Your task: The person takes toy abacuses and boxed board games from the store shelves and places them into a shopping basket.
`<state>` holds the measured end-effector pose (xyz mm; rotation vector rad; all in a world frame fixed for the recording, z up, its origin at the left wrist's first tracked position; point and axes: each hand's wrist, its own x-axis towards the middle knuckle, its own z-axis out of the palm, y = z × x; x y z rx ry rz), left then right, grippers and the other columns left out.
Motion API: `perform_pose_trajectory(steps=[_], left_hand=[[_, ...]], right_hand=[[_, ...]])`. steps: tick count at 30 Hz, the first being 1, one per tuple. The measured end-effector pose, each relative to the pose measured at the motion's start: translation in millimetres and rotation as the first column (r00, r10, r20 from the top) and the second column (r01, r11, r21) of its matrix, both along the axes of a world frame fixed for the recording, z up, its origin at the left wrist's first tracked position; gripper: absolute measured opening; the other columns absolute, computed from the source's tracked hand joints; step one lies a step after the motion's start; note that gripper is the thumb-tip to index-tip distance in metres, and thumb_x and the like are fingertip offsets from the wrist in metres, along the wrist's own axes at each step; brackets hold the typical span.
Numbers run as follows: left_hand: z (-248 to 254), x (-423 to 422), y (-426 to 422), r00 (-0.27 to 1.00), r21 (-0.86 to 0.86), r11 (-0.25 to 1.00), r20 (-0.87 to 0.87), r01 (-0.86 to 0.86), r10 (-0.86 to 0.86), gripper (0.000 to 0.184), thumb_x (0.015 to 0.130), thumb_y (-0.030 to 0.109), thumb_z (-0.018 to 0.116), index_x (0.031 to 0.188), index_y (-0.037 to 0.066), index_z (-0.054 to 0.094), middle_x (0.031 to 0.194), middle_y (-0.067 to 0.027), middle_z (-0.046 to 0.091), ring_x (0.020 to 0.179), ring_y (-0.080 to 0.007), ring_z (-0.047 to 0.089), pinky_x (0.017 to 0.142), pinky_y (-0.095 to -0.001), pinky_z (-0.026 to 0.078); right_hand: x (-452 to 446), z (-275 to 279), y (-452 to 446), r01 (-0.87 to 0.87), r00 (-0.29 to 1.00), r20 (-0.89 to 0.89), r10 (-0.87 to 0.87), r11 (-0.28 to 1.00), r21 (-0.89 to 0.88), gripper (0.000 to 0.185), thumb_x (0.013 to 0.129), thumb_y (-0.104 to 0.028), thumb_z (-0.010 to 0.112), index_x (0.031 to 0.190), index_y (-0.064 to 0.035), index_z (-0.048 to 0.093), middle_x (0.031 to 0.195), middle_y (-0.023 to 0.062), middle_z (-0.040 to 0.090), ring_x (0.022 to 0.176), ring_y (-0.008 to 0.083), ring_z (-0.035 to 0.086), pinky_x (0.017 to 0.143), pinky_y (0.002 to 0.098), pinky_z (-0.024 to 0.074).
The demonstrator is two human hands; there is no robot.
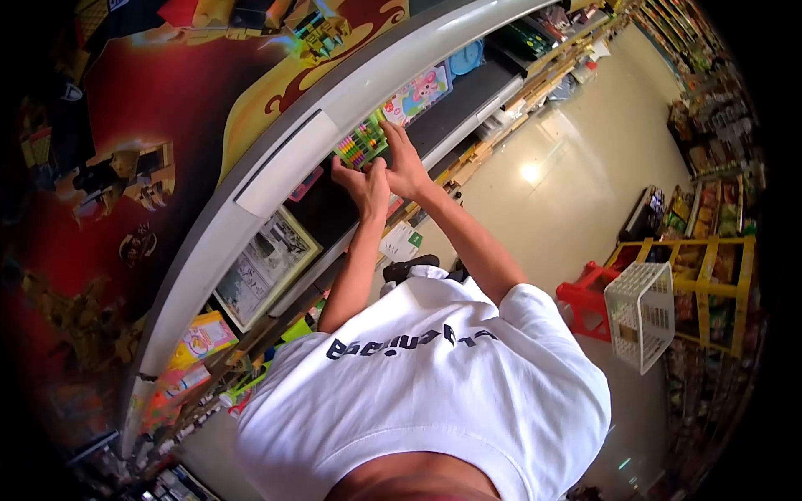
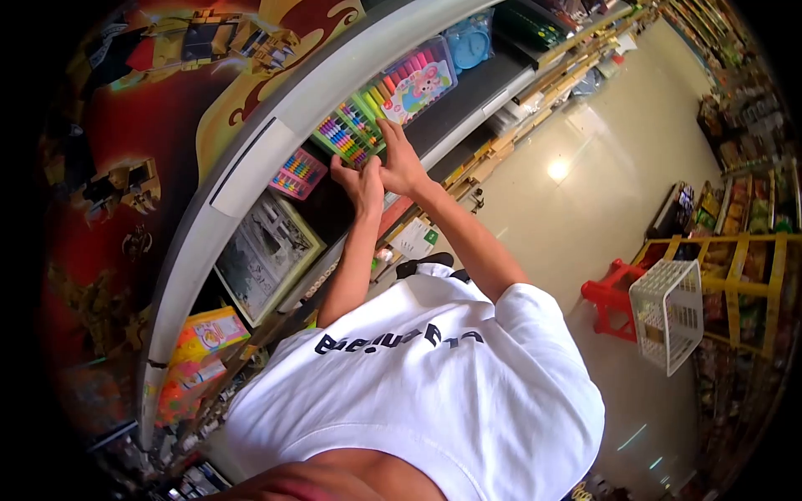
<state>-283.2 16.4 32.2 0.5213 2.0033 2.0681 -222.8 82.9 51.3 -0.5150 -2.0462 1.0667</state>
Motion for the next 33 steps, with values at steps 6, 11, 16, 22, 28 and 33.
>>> perform_pose_trajectory(steps=[6,11,16,22,28,33], left_hand=[[-1,-6,-6,0.999,-0.084,0.996,0.017,-0.026,0.028,0.077,0.067,0.011,0.06,0.129,-0.01,0.018,0.122,-0.0217,0.029,0.114,-0.0296,0.037,0.095,-0.0367,0.035],[-1,-9,-4,0.994,0.027,0.999,0.105,0.025,-0.028,0.078,0.07,0.012,0.059,0.131,-0.009,0.016,0.126,-0.0245,0.028,0.113,-0.0312,0.04,0.093,-0.0369,0.039],[-6,8,-16,0.996,-0.067,0.998,-0.091,-0.007,0.001,0.08,0.069,0.014,0.061,0.132,-0.008,0.018,0.129,-0.0252,0.025,0.121,-0.0329,0.032,0.101,-0.0397,0.031],[2,128,-6,0.955,0.06,0.954,-0.029,0.295,-0.294,0.05,0.079,0.001,0.05,0.125,-0.001,0.029,0.128,-0.0157,0.034,0.121,-0.0251,0.034,0.1,-0.0348,0.029],[-72,283,38,0.607,0.133,0.646,0.246,0.752,-0.756,0.043,0.081,-0.002,0.048,0.122,0.001,0.033,0.119,-0.0119,0.042,0.109,-0.0205,0.045,0.093,-0.0295,0.037],[-98,422,56,0.253,-0.132,0.226,0.252,0.965,-0.934,0.044,0.078,-0.003,0.044,0.121,0.002,0.034,0.111,-0.012,0.049,0.1,-0.0208,0.052,0.08,-0.0287,0.046]], right_hand=[[-10,-13,-2,0.009,1.0,0.028,-0.01,0.998,0.056,0.077,0.064,-0.026,0.065,0.128,0.0053,0.034,0.126,0.0282,0.041,0.118,0.0389,0.04,0.099,0.0386,0.0332],[-12,-14,-4,-0.063,0.995,-0.074,0.062,0.998,-0.01,0.075,0.065,-0.021,0.064,0.127,0.0078,0.033,0.131,0.0291,0.034,0.122,0.039,0.036,0.101,0.0385,0.0306],[19,-8,-18,-0.065,0.996,-0.06,0.062,0.997,-0.035,0.07,0.07,-0.017,0.062,0.127,0.0083,0.032,0.133,0.0285,0.032,0.124,0.0391,0.032,0.102,0.0389,0.0297],[141,-8,-19,-0.044,0.997,-0.065,0.035,0.989,-0.14,0.06,0.072,-0.014,0.06,0.126,0.0022,0.038,0.133,0.0221,0.036,0.123,0.0359,0.036,0.1,0.0385,0.0338],[328,-67,0,0.313,0.949,0.007,-0.314,0.947,0.08,0.065,0.065,0.0,0.061,0.126,-0.0005,0.039,0.134,0.0207,0.034,0.121,0.0352,0.037,0.097,0.0377,0.0356],[472,-101,-29,0.606,0.793,0.116,-0.599,0.794,-0.043,0.056,0.064,0.004,0.057,0.119,-0.0001,0.045,0.129,0.0217,0.041,0.112,0.0377,0.044,0.093,0.0396,0.0388]])
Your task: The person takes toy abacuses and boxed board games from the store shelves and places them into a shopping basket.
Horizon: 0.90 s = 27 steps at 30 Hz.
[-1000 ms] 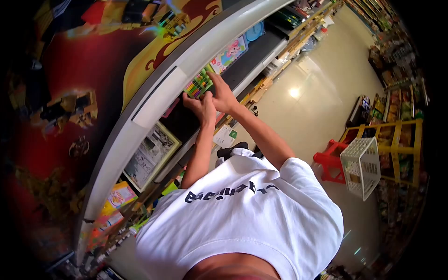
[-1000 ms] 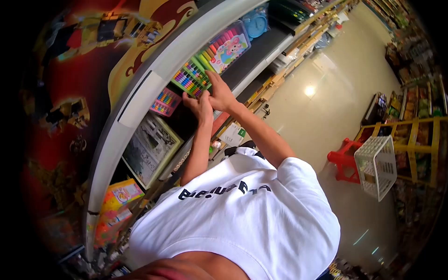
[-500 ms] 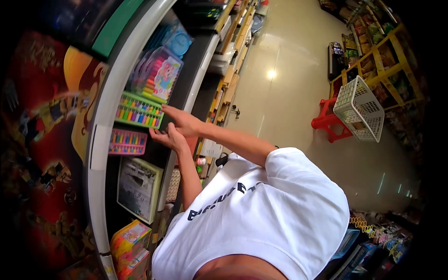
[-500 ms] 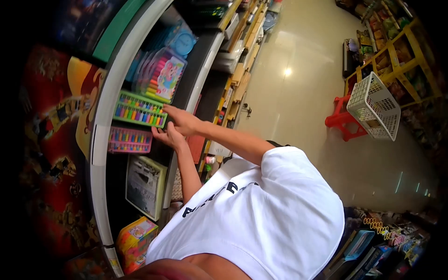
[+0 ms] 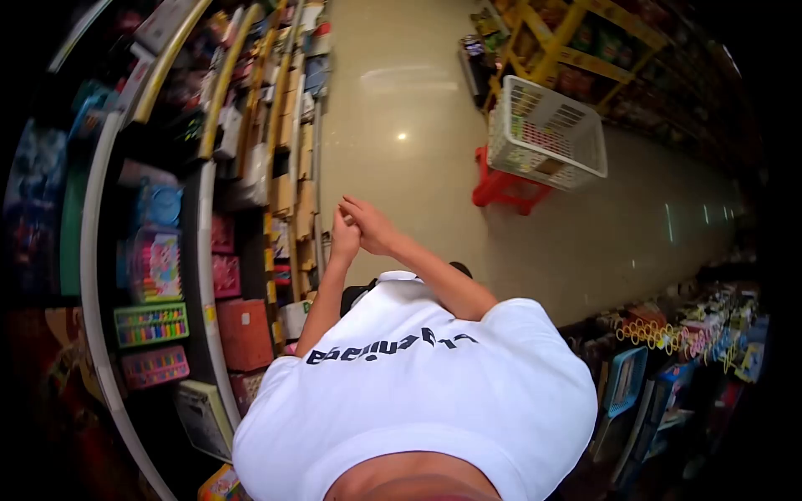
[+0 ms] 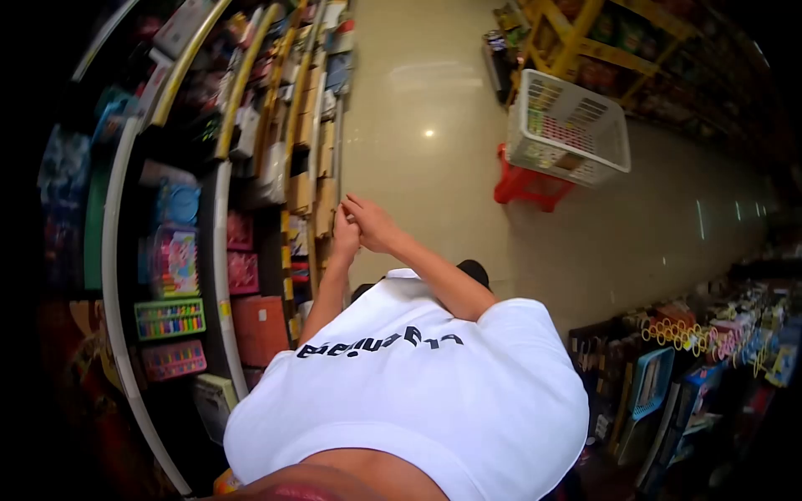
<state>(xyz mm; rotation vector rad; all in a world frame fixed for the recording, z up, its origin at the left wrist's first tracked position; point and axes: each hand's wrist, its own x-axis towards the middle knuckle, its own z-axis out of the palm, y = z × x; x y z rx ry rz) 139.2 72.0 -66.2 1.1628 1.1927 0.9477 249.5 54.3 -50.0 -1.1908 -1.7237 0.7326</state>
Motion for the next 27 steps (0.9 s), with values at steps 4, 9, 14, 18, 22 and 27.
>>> perform_pose_trajectory(steps=[4,9,14,18,22,27], left_hand=[[-3,103,0,0.944,-0.08,0.952,-0.127,0.297,-0.305,0.046,0.072,0.0,0.046,0.118,0.001,0.038,0.104,-0.0134,0.053,0.094,-0.021,0.055,0.075,-0.0304,0.047],[-71,170,8,0.883,-0.102,0.898,-0.165,0.427,-0.439,0.046,0.069,0.004,0.048,0.114,0.0,0.04,0.103,-0.0148,0.053,0.093,-0.0223,0.054,0.074,-0.0313,0.046],[-94,198,19,0.759,-0.335,0.739,-0.096,0.584,-0.644,0.04,0.068,0.006,0.049,0.107,-0.003,0.044,0.099,-0.0175,0.055,0.092,-0.0235,0.054,0.077,-0.0336,0.045],[-129,266,55,0.657,-0.372,0.674,-0.194,0.638,-0.729,0.036,0.068,0.007,0.05,0.103,-0.004,0.045,0.096,-0.0166,0.055,0.089,-0.021,0.053,0.074,-0.0324,0.045],[-139,349,81,0.531,-0.406,0.509,-0.067,0.759,-0.845,0.038,0.068,0.01,0.051,0.102,-0.005,0.043,0.096,-0.0169,0.056,0.088,-0.0208,0.055,0.073,-0.0327,0.045],[-56,443,121,0.26,-0.378,0.281,-0.107,0.882,-0.96,0.041,0.067,0.013,0.051,0.101,-0.008,0.043,0.094,-0.0187,0.057,0.088,-0.0192,0.054,0.072,-0.0327,0.045]], right_hand=[[95,-26,-17,0.179,0.984,0.015,-0.179,0.984,-0.015,0.053,0.065,0.003,0.058,0.117,0.0002,0.048,0.12,0.0216,0.048,0.107,0.0364,0.049,0.086,0.0357,0.0434],[157,-32,-39,0.358,0.912,-0.133,-0.387,0.912,-0.199,0.038,0.067,0.001,0.055,0.104,-0.005,0.055,0.092,0.0198,0.059,0.084,0.0374,0.056,0.07,0.0399,0.0457],[184,-46,-45,0.475,0.859,-0.047,-0.511,0.826,-0.305,0.027,0.067,-0.003,0.055,0.093,-0.0066,0.056,0.079,0.0179,0.06,0.076,0.038,0.057,0.061,0.0416,0.0452],[251,-58,-16,0.512,0.827,-0.022,-0.561,0.77,-0.382,0.025,0.067,0.001,0.052,0.09,-0.0062,0.055,0.079,0.019,0.06,0.078,0.0383,0.057,0.063,0.0427,0.0445],[325,-65,5,0.545,0.804,0.108,-0.585,0.651,-0.529,0.048,0.063,0.004,0.051,0.11,-0.0055,0.055,0.085,0.0241,0.057,0.083,0.0401,0.056,0.069,0.0363,0.0463],[385,-81,26,0.637,0.732,0.128,-0.669,0.607,-0.474,0.035,0.066,0.003,0.051,0.1,-0.0065,0.054,0.09,0.0218,0.06,0.088,0.04,0.056,0.073,0.0443,0.0453]])
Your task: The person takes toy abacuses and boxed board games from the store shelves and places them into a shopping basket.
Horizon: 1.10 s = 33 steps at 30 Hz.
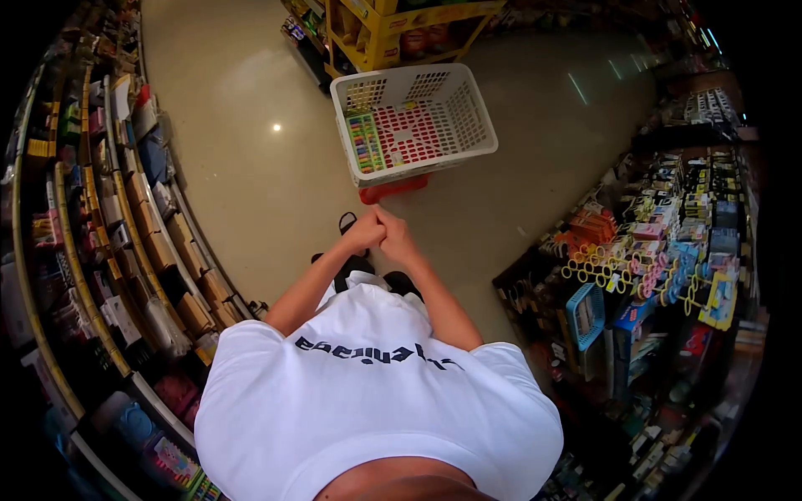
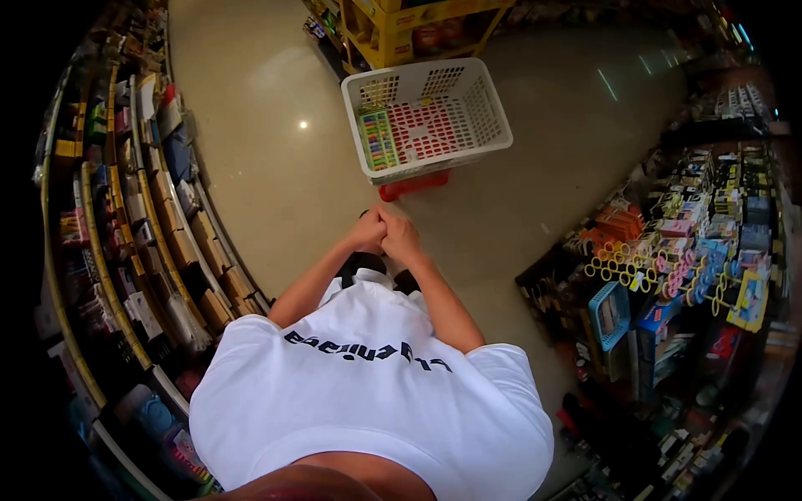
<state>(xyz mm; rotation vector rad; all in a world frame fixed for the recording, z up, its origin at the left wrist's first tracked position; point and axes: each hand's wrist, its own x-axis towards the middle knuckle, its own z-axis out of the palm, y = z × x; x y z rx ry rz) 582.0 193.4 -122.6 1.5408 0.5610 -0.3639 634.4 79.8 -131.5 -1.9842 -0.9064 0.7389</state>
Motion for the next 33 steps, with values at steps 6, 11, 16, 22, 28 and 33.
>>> perform_pose_trajectory(steps=[6,11,16,22,28,33], left_hand=[[-47,76,43,0.985,-0.083,0.993,0.143,-0.089,0.1,0.036,0.067,0.013,0.05,0.095,-0.009,0.052,0.094,-0.0183,0.06,0.086,-0.0225,0.056,0.073,-0.0335,0.045],[-80,128,77,0.95,-0.247,0.925,0.043,-0.29,0.31,0.031,0.068,0.01,0.05,0.094,-0.006,0.055,0.09,-0.0136,0.06,0.081,-0.018,0.055,0.07,-0.0296,0.044],[-122,155,75,0.802,-0.083,0.804,-0.18,-0.589,0.569,0.049,0.067,0.013,0.054,0.111,-0.009,0.049,0.103,-0.0225,0.058,0.096,-0.0287,0.057,0.08,-0.0333,0.045],[-203,174,76,0.736,0.224,0.8,-0.314,-0.557,0.6,0.069,0.063,0.029,0.063,0.115,-0.012,0.044,0.111,-0.0316,0.051,0.107,-0.0403,0.049,0.093,-0.0388,0.039],[-219,204,94,0.559,0.249,0.716,-0.479,-0.653,0.677,0.082,0.061,0.033,0.065,0.121,-0.013,0.034,0.125,-0.0334,0.038,0.118,-0.0417,0.038,0.099,-0.0403,0.033],[-299,204,72,0.375,0.55,0.612,-0.489,-0.568,0.787,0.088,0.063,0.039,0.067,0.124,-0.012,0.029,0.125,-0.0309,0.037,0.117,-0.0402,0.038,0.099,-0.0394,0.033]], right_hand=[[84,-14,45,-0.034,0.993,0.112,0.042,0.997,-0.073,0.053,0.067,0.008,0.047,0.119,0.002,0.047,0.12,0.0195,0.05,0.112,0.0343,0.047,0.092,0.0363,0.0408],[137,-37,104,0.008,0.999,0.048,-0.004,0.997,-0.08,0.044,0.069,0.007,0.046,0.112,-0.0006,0.053,0.111,0.0206,0.055,0.102,0.0354,0.053,0.086,0.039,0.0431],[169,-59,119,-0.08,0.971,0.178,0.157,0.922,-0.379,0.027,0.071,-0.009,0.053,0.097,-0.0044,0.061,0.088,0.018,0.062,0.085,0.0346,0.059,0.072,0.041,0.0465],[207,-130,136,-0.2,0.928,0.139,0.347,0.775,-0.6,0.02,0.071,-0.017,0.056,0.085,-0.0021,0.058,0.086,0.0189,0.06,0.084,0.0362,0.058,0.073,0.0442,0.0454],[239,-210,151,-0.314,0.949,-0.181,0.258,0.729,-0.609,0.052,0.074,-0.026,0.059,0.112,0.0035,0.042,0.113,0.023,0.052,0.105,0.0384,0.049,0.086,0.0439,0.0416],[237,-248,156,-0.347,0.934,-0.275,0.227,0.759,-0.55,0.048,0.075,-0.025,0.06,0.11,0.004,0.045,0.103,0.0233,0.057,0.096,0.0328,0.056,0.08,0.0375,0.0445]])
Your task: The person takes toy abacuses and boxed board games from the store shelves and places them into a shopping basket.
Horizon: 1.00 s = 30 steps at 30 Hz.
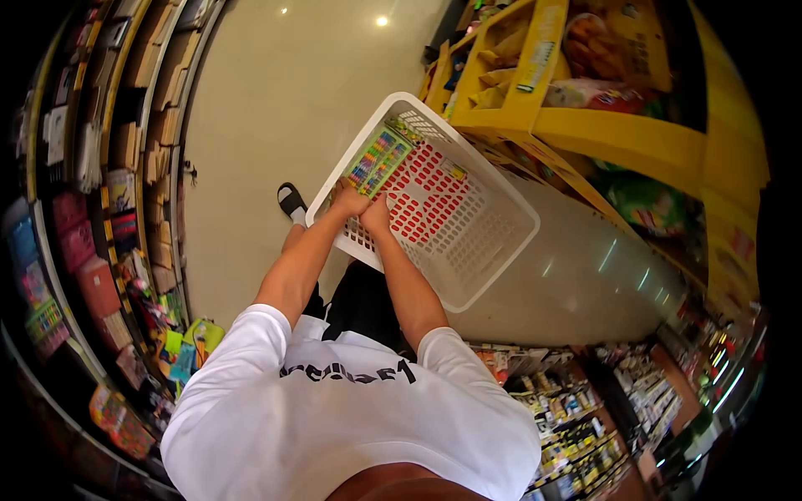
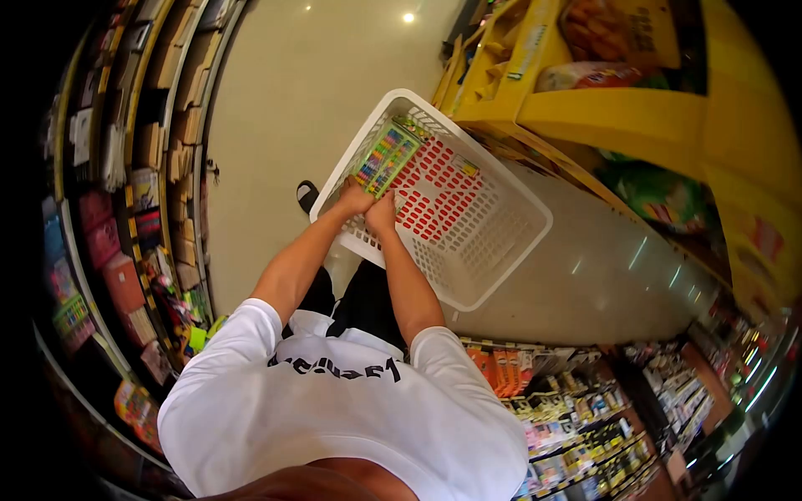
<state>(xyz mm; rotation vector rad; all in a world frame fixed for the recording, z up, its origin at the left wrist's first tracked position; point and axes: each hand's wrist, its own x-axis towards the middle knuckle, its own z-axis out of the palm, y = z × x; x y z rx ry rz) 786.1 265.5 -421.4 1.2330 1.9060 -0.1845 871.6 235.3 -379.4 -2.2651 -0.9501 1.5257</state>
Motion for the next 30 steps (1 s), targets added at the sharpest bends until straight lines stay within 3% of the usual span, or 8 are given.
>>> perform_pose_trajectory(steps=[3,9,13,17,20,23,28,30], left_hand=[[30,-4,11,0.988,-0.049,0.995,0.127,-0.085,0.091,0.09,0.066,0.043,0.064,0.126,-0.012,0.025,0.127,-0.0308,0.037,0.119,-0.0408,0.036,0.1,-0.039,0.031],[48,12,15,0.996,-0.062,0.995,0.057,0.074,-0.071,0.092,0.068,0.05,0.057,0.129,-0.012,0.025,0.13,-0.0316,0.034,0.123,-0.0406,0.033,0.103,-0.0441,0.026],[75,24,10,0.994,-0.093,0.995,0.099,0.045,-0.036,0.092,0.065,0.047,0.059,0.127,-0.013,0.027,0.131,-0.0297,0.033,0.121,-0.0412,0.035,0.102,-0.042,0.028],[109,35,0,0.991,-0.101,0.992,0.116,0.081,-0.069,0.09,0.065,0.033,0.062,0.133,-0.009,0.019,0.136,-0.0251,0.028,0.128,-0.0394,0.023,0.104,-0.0458,0.024],[138,44,-16,0.988,0.133,0.985,0.092,0.108,-0.121,0.081,0.063,0.032,0.061,0.124,-0.013,0.033,0.12,-0.0277,0.042,0.112,-0.0392,0.043,0.097,-0.0418,0.034],[190,36,-24,0.976,0.244,0.964,0.161,0.102,-0.144,0.078,0.064,0.033,0.061,0.122,-0.012,0.035,0.117,-0.0266,0.044,0.107,-0.039,0.046,0.093,-0.0426,0.038],[290,-7,-33,0.925,0.275,0.953,0.314,0.128,-0.214,0.082,0.07,0.032,0.058,0.129,-0.012,0.022,0.124,-0.027,0.034,0.119,-0.0386,0.033,0.1,-0.0427,0.027],[281,-24,-44,0.942,0.406,0.914,0.296,0.026,-0.158,0.082,0.07,0.03,0.057,0.13,-0.012,0.02,0.127,-0.0273,0.032,0.12,-0.0391,0.032,0.101,-0.0424,0.025]], right_hand=[[-7,-22,-4,0.051,0.986,-0.166,-0.028,0.989,0.135,0.045,0.077,-0.019,0.059,0.112,0.003,0.044,0.1,0.0184,0.058,0.093,0.0253,0.057,0.078,0.0327,0.045],[1,-68,-23,0.296,0.842,-0.528,-0.112,0.913,0.28,0.04,0.078,-0.012,0.058,0.114,-0.0005,0.045,0.097,0.0092,0.058,0.089,0.0157,0.054,0.073,0.027,0.0447],[17,-13,-21,0.404,0.69,-0.682,-0.241,0.91,0.087,0.026,0.08,-0.012,0.057,0.105,-0.0086,0.051,0.078,-0.0001,0.053,0.057,0.0053,0.047,0.045,0.02,0.035],[27,24,-31,0.45,0.619,-0.705,-0.346,0.892,-0.043,0.02,0.08,-0.015,0.058,0.1,-0.0118,0.052,0.067,-0.0028,0.051,0.044,0.0053,0.042,0.035,0.0199,0.0292],[44,45,-49,0.337,0.722,-0.635,-0.276,0.941,-0.027,0.021,0.083,-0.015,0.054,0.103,-0.0082,0.052,0.081,0.0022,0.057,0.061,0.0106,0.055,0.049,0.0217,0.043],[34,84,-42,0.417,0.526,-0.847,-0.083,0.893,0.171,0.041,0.091,-0.02,0.032,0.126,0.0022,0.038,0.122,0.0143,0.046,0.11,0.0236,0.047,0.094,0.0363,0.0377],[-12,207,-47,0.493,0.577,-0.811,-0.094,0.832,0.254,0.036,0.089,-0.016,0.041,0.12,0.0012,0.04,0.118,0.0135,0.049,0.104,0.0231,0.052,0.087,0.035,0.0436],[-31,227,-51,0.481,0.589,-0.808,0.015,0.796,0.366,0.045,0.089,-0.012,0.045,0.128,0.0013,0.028,0.124,0.0151,0.043,0.104,0.0238,0.051,0.089,0.0354,0.0424]])
